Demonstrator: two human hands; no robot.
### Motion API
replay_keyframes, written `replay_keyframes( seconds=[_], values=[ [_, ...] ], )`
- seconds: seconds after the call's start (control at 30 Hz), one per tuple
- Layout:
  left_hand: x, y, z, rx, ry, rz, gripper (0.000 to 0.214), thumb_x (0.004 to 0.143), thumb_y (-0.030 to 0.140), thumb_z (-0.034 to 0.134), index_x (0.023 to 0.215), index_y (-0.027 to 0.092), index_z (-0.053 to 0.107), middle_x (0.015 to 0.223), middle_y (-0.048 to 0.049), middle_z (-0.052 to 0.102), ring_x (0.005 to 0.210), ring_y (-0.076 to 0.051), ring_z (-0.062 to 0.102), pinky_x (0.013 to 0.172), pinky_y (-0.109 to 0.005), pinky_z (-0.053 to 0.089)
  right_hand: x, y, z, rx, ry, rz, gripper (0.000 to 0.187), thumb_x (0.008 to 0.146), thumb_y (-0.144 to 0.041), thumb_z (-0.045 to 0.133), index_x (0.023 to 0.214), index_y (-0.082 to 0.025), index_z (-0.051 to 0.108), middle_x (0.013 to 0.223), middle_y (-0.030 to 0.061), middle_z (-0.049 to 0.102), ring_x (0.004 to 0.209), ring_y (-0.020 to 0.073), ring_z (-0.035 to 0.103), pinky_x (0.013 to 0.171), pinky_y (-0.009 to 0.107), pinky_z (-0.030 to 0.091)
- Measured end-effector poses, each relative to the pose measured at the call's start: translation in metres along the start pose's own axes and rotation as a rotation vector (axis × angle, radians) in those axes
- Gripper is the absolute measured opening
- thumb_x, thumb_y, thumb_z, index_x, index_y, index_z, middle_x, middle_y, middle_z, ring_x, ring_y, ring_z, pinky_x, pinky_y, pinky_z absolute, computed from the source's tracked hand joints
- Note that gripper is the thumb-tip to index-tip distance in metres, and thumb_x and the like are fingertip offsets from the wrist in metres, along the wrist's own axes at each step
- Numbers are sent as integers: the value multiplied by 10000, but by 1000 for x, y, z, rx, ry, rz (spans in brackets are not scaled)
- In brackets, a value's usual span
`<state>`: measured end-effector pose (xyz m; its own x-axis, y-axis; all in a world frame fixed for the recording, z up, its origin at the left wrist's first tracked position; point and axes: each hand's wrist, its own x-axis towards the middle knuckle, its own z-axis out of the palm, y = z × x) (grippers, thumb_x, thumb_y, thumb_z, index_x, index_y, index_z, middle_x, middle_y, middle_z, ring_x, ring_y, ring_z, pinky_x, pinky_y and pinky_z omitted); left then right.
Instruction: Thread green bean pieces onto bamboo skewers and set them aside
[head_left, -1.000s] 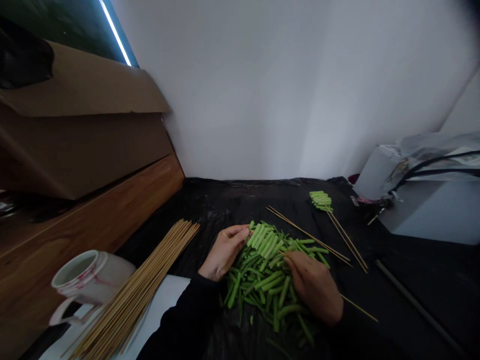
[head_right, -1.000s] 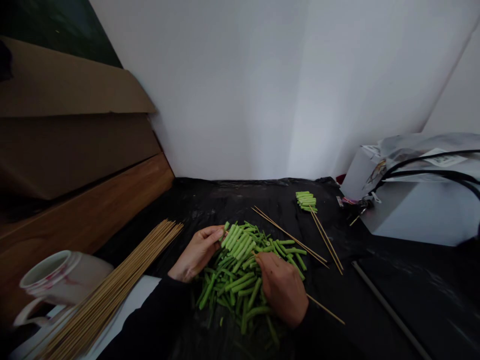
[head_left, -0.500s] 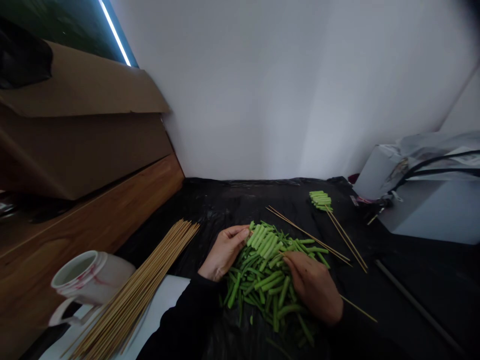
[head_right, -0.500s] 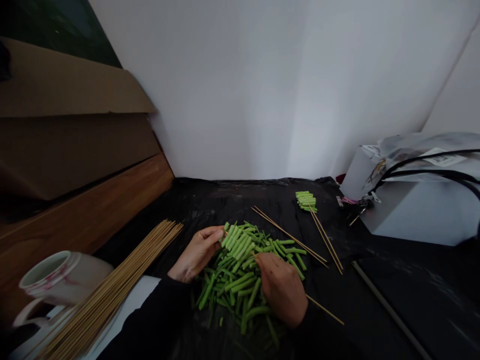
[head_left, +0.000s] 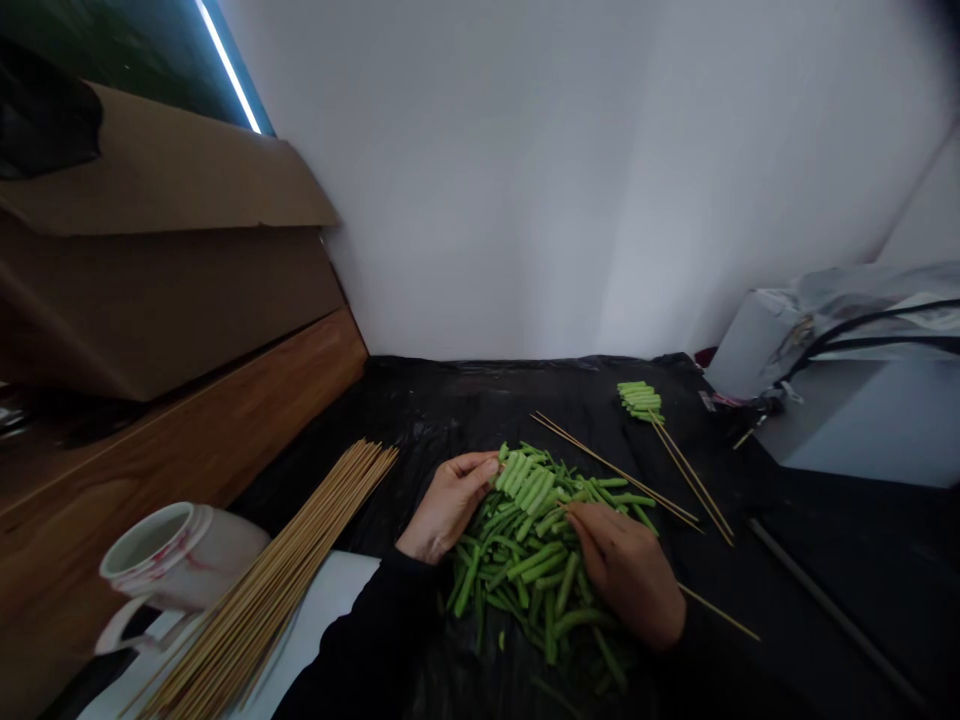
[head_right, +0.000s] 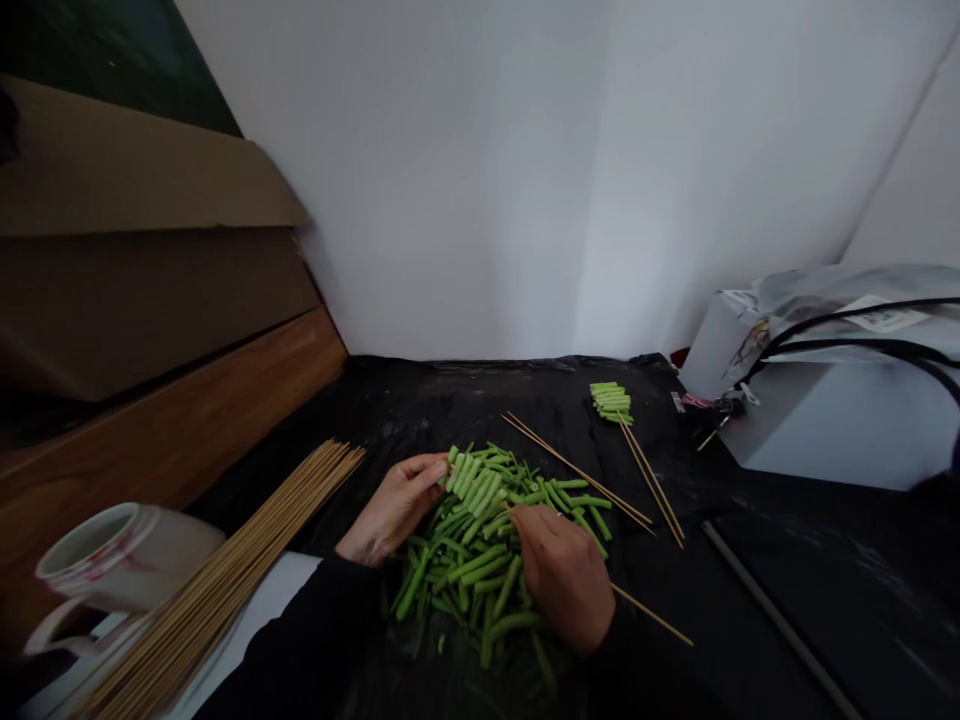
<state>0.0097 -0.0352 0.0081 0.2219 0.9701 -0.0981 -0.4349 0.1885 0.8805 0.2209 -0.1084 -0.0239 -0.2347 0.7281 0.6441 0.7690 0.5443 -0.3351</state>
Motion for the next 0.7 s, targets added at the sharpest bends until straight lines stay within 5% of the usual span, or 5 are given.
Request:
replay_keyframes(
  seconds=[0.7],
  values=[
    [-1, 1, 1, 13, 1, -26, 301, 617, 290, 853, 843, 113, 763, 810, -92, 752, 778, -171, 669, 838, -314, 479, 4, -3, -1, 161, -82, 115, 240, 959, -201, 403, 802, -209, 584, 795, 17, 673, 714, 134, 637, 676, 244, 478]
  ],
)
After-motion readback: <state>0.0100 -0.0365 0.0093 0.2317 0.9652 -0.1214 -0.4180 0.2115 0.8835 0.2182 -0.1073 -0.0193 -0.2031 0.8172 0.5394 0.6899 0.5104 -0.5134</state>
